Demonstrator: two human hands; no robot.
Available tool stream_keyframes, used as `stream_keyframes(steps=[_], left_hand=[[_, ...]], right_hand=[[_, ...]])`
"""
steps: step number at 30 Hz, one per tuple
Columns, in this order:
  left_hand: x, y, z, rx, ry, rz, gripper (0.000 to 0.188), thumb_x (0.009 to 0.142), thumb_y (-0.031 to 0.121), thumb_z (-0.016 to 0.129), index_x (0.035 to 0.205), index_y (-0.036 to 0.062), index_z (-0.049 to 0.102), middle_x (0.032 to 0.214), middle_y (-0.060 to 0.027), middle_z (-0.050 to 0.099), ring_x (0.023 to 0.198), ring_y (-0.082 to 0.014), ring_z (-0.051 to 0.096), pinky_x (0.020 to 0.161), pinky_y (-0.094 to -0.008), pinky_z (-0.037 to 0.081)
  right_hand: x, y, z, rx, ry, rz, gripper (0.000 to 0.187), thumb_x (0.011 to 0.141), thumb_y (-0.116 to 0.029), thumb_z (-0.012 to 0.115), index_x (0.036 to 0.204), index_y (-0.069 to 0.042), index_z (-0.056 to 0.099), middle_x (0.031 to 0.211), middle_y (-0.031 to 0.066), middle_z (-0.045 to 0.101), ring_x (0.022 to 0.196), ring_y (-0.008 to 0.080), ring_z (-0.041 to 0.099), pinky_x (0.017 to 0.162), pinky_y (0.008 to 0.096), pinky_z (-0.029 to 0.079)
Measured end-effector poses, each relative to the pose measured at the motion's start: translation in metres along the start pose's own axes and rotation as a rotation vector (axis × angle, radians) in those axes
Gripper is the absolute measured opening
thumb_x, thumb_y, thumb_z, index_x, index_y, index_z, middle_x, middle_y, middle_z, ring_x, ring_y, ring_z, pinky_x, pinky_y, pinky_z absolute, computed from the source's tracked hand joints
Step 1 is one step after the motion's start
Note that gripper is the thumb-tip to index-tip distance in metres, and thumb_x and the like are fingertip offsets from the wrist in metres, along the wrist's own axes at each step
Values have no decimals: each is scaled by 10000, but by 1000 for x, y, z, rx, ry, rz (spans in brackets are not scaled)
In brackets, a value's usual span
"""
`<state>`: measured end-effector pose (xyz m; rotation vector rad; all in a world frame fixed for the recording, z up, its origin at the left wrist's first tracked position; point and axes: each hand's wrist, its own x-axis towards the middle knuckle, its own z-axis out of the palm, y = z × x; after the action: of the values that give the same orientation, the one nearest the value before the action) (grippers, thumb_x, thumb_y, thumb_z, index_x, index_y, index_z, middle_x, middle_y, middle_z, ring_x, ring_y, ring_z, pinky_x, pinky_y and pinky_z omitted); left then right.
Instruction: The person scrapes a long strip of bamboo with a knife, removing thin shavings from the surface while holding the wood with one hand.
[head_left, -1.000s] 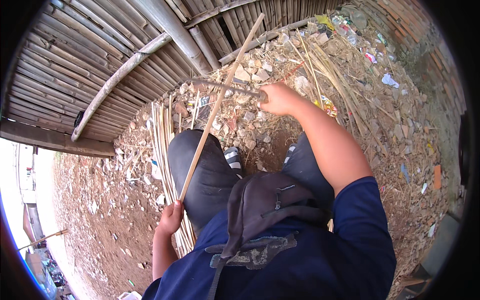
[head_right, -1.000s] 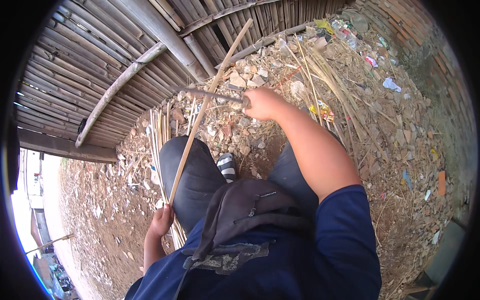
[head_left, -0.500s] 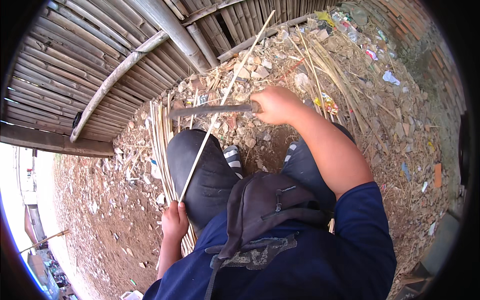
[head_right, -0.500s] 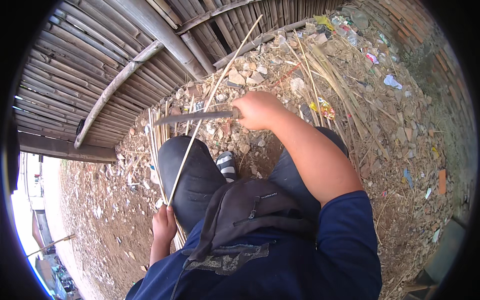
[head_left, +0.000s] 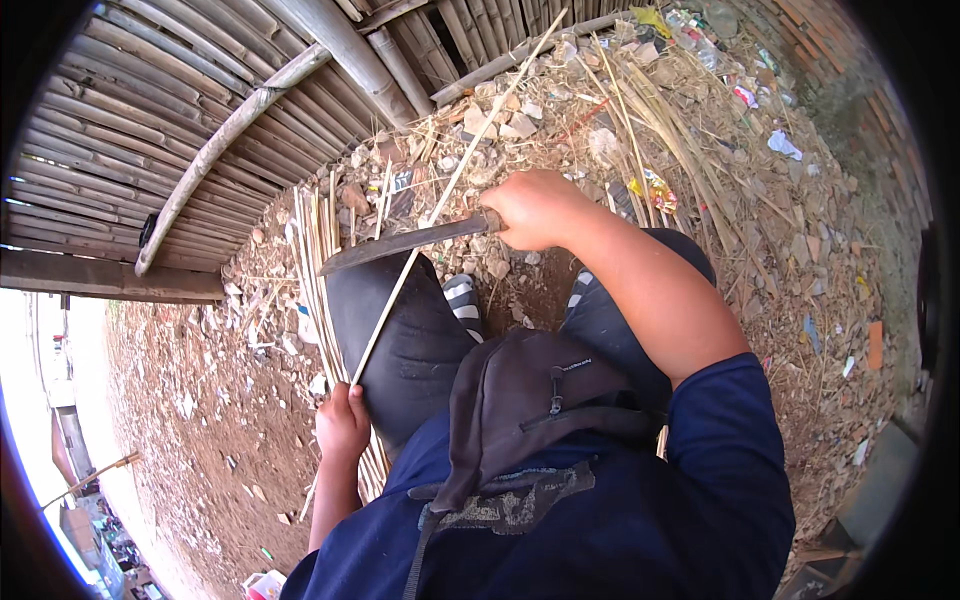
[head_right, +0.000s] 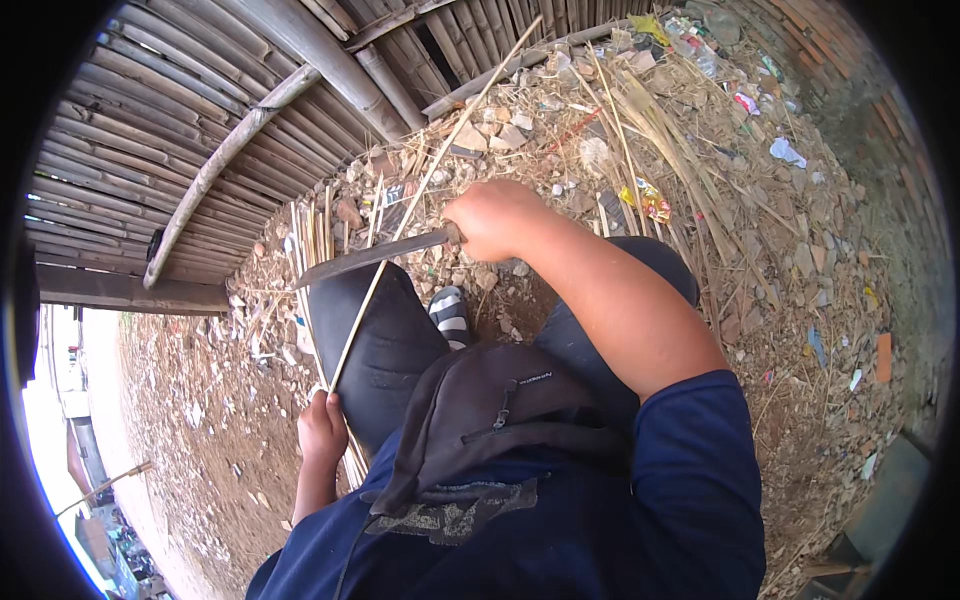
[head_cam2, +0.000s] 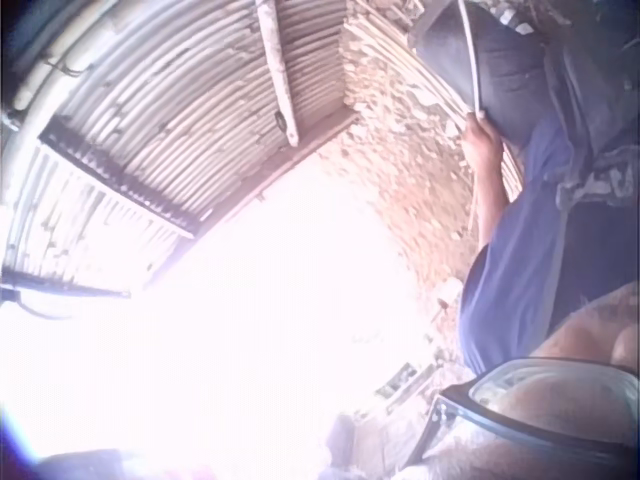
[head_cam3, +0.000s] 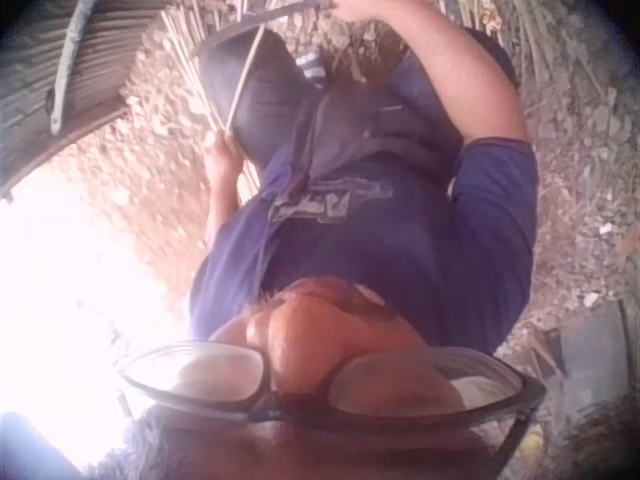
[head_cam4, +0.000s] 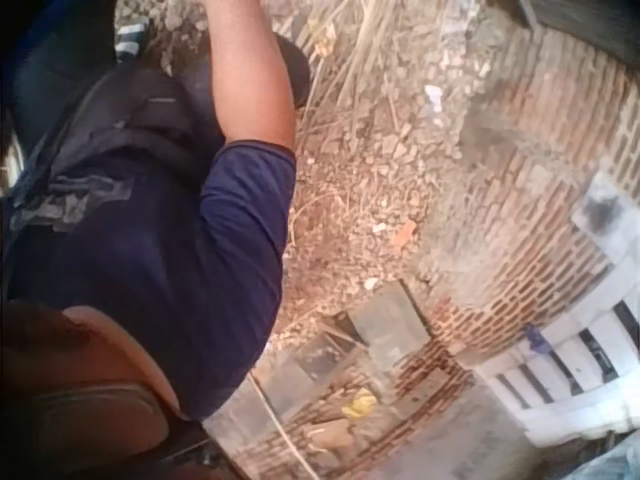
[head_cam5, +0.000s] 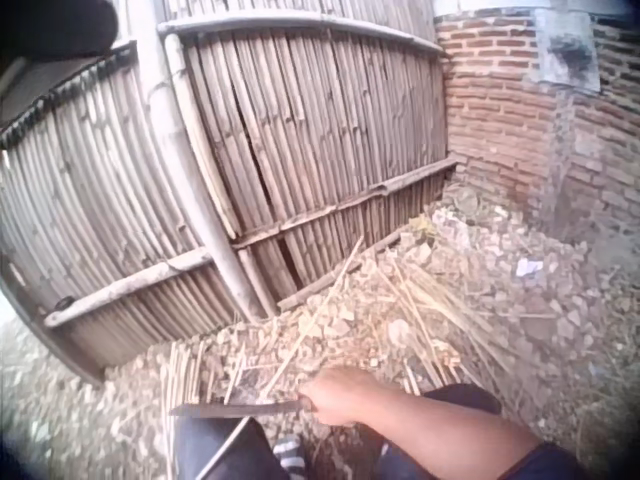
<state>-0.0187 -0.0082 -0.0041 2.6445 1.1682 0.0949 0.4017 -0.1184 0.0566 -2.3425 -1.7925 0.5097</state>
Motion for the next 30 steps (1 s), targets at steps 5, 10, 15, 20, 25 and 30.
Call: stream_keyframes(steps=[5, 10, 15, 20, 25, 30], left_hand=[[2, 5, 1, 13, 33, 3, 343, 1046, 262, 458, 797, 29, 498, 650, -261, 585, 629, -491, 597, 573, -570, 447], [0, 6, -2, 50, 95, 64, 339, 1040, 282, 508, 788, 56, 502, 574, -224, 558, 541, -453, 593, 495, -550, 445], [1, -3, 6, 5, 63, 47, 336, 1043, 284, 506, 799, 53, 501, 604, -225, 572, 563, -454, 598, 509, -544, 449], [5, -1, 2, -44, 32, 82, 337, 1043, 279, 514, 802, 45, 495, 629, -225, 581, 593, -458, 602, 536, -539, 451], [3, -4, -9, -110, -45, 78, 372, 1063, 292, 482, 793, 35, 482, 602, -208, 571, 586, -453, 598, 539, -523, 449], [9, -3, -12, -166, -72, 66, 370, 1054, 289, 498, 792, 28, 487, 613, -217, 578, 603, -459, 604, 553, -533, 449]], right_hand=[[21, 43, 6, 201, 6, 153, 238, 772, -172, 664, 986, -75, 706, 966, 173, 717, 934, 369, 693, 823, 475, 556], [11, 46, 2, 180, 88, 201, 239, 780, -172, 662, 996, -78, 701, 963, 174, 714, 955, 357, 692, 823, 473, 558], [2, 13, -1, 79, -45, 72, 193, 771, -172, 674, 952, -124, 719, 940, 151, 716, 916, 339, 698, 795, 472, 556], [17, 64, 19, 165, 112, 184, 209, 763, -183, 673, 955, -112, 718, 921, 161, 715, 909, 348, 695, 792, 476, 554], [9, 22, 6, 131, -1, 196, 211, 803, -166, 656, 1000, -114, 712, 973, 137, 715, 946, 317, 700, 827, 473, 557], [24, 52, 21, 176, -119, 154, 214, 801, -163, 654, 994, -94, 716, 922, 159, 713, 945, 317, 703, 838, 463, 557]])
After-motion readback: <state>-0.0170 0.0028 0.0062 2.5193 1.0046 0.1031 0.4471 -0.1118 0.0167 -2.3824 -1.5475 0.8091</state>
